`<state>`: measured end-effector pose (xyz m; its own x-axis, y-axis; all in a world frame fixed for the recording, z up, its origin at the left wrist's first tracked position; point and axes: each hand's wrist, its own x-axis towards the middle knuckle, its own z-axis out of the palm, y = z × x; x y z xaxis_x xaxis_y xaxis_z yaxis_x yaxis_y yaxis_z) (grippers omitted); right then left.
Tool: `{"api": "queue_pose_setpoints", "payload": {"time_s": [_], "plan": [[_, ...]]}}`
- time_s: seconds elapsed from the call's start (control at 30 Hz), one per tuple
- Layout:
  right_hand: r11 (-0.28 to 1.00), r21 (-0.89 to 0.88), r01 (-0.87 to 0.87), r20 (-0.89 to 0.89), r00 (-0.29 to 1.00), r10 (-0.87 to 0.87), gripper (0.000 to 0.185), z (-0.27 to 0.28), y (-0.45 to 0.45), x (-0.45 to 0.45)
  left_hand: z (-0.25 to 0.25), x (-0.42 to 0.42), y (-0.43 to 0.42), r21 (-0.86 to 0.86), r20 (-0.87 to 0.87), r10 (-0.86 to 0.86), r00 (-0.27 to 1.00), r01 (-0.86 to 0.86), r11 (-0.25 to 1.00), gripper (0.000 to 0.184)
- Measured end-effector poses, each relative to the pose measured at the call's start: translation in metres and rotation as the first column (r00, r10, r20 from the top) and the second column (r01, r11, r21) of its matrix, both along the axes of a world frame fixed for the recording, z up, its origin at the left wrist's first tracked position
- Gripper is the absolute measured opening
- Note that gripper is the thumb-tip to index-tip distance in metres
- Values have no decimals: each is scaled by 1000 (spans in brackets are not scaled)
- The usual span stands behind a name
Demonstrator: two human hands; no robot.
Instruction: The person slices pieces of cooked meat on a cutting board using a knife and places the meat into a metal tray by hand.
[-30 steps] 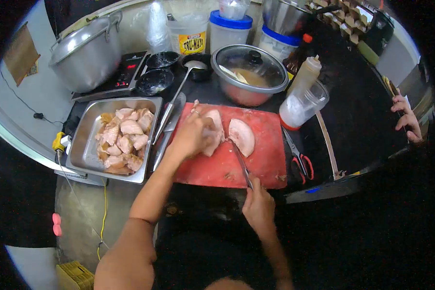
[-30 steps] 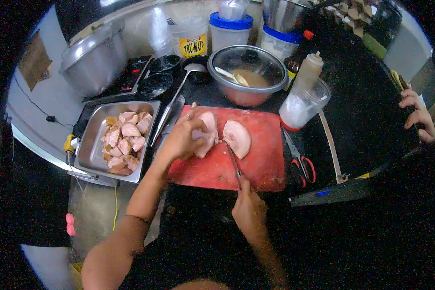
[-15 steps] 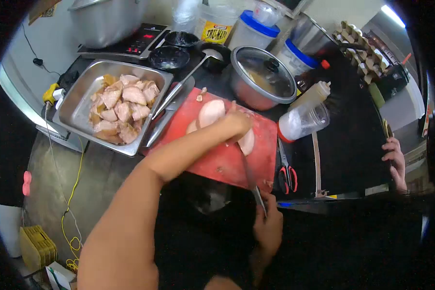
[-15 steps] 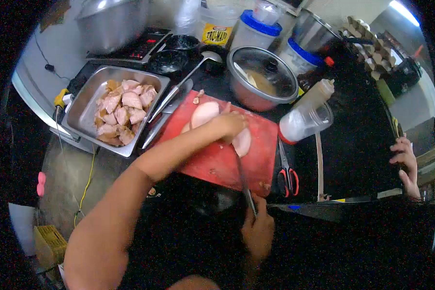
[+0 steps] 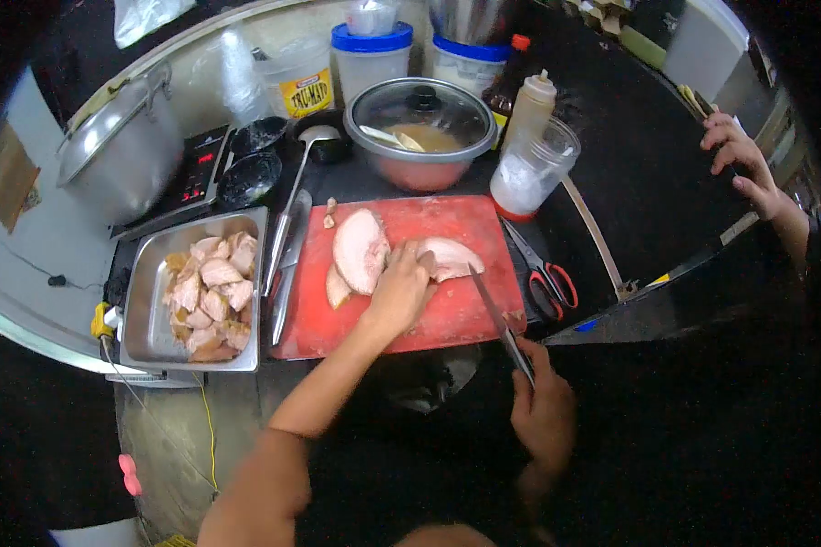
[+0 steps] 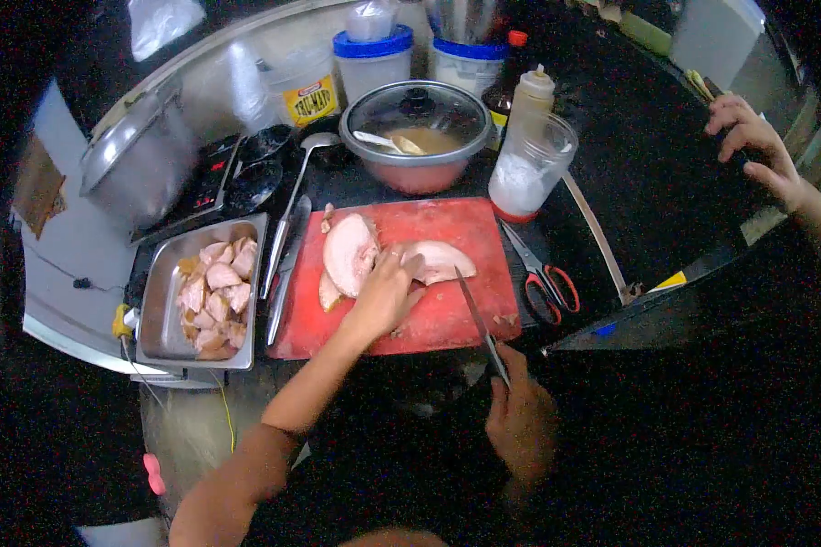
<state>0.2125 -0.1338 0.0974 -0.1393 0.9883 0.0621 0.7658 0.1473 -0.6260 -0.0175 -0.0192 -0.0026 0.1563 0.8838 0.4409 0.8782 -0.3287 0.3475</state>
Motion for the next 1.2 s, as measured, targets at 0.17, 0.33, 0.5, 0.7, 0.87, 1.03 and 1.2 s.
{"api": "queue_pose_setpoints", "payload": {"time_s": [0.17, 0.33, 0.5, 0.7, 0.87, 1.03, 1.2], "plan": [[945, 324, -43, -57, 996, 65, 34, -54, 33, -21, -12, -6, -12, 2, 82, -55, 995, 55, 998, 48], [989, 126, -83, -10, 996, 84, 35, -56, 42, -40, -12, -11, -18, 16, 136, -114, 984, 112, 994, 48], [991, 112, -75, 114, 992, 62, 35, -62, 44, -41, -13, -10, -21, -3, 117, -111, 987, 112, 994, 49], [994, 89, -69, 211, 976, 49, 39, -50, 40, -51, -21, -8, -22, -30, 71, -109, 992, 111, 993, 53], [997, 67, -46, 317, 948, 23, 42, -46, 38, -59, -22, -8, -24, -6, 106, -104, 989, 106, 994, 54], [992, 85, -98, 191, 978, 80, 37, -45, 47, -56, -15, -8, -26, -34, 188, -118, 975, 126, 991, 54], [995, -12, -99, 160, 982, 99, 33, -40, 58, -49, -21, -6, -24, -33, 165, -105, 981, 112, 993, 53]]}}
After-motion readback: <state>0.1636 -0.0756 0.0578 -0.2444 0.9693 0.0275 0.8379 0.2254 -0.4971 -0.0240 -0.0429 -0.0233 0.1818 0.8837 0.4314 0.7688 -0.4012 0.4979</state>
